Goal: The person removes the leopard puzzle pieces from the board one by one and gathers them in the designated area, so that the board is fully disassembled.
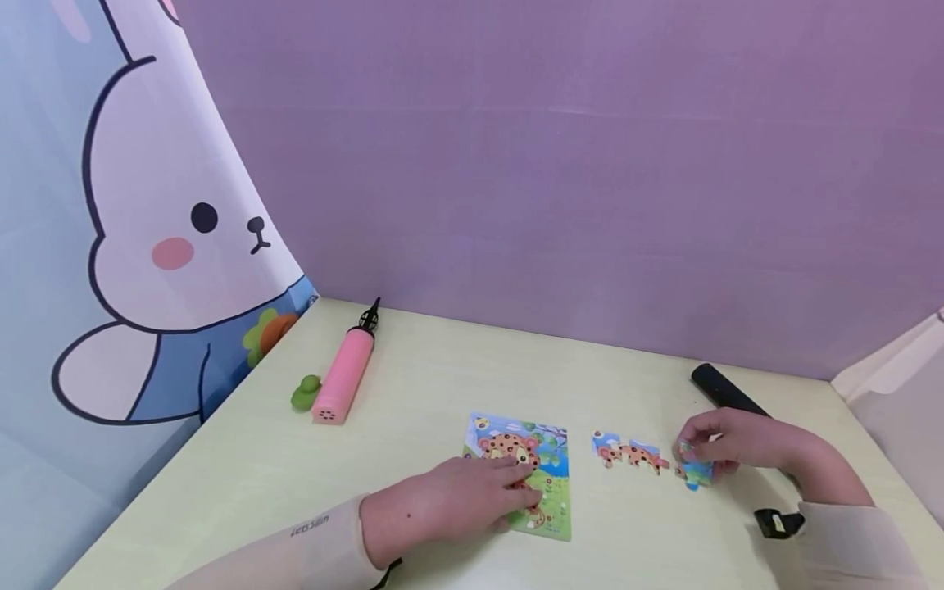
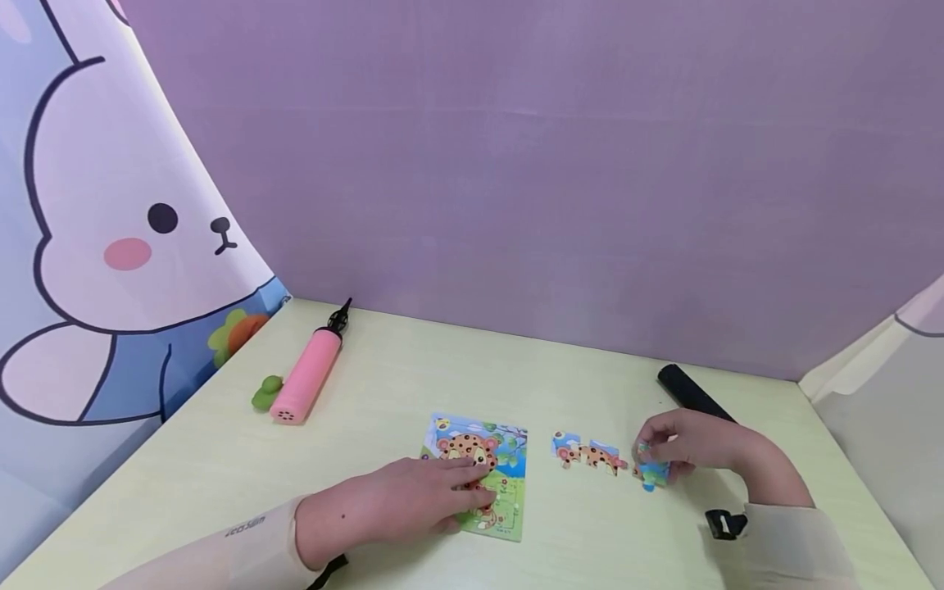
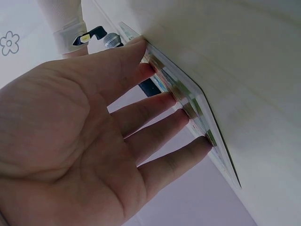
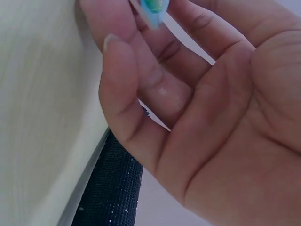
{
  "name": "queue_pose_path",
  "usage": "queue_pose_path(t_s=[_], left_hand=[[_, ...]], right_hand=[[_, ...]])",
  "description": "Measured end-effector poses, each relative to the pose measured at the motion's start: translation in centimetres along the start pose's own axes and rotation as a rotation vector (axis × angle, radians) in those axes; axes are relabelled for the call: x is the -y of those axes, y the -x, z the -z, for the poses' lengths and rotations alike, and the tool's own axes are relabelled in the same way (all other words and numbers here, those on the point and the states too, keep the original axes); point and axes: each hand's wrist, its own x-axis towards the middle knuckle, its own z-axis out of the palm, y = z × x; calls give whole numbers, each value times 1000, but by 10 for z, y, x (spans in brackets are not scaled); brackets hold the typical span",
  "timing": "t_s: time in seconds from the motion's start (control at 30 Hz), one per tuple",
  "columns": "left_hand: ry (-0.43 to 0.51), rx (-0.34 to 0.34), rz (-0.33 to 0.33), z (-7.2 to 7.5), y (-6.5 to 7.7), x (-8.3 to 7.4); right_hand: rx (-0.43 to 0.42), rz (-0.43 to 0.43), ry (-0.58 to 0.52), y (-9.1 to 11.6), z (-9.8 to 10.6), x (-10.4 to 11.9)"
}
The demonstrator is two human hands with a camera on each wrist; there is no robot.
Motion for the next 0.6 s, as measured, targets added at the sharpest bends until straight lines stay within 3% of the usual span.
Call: queue_pose_path(t_s=[0.6], left_hand=[[1, -14, -3, -1, 2, -1]], right_hand=[[-61, 1, 12, -6, -6, 0]])
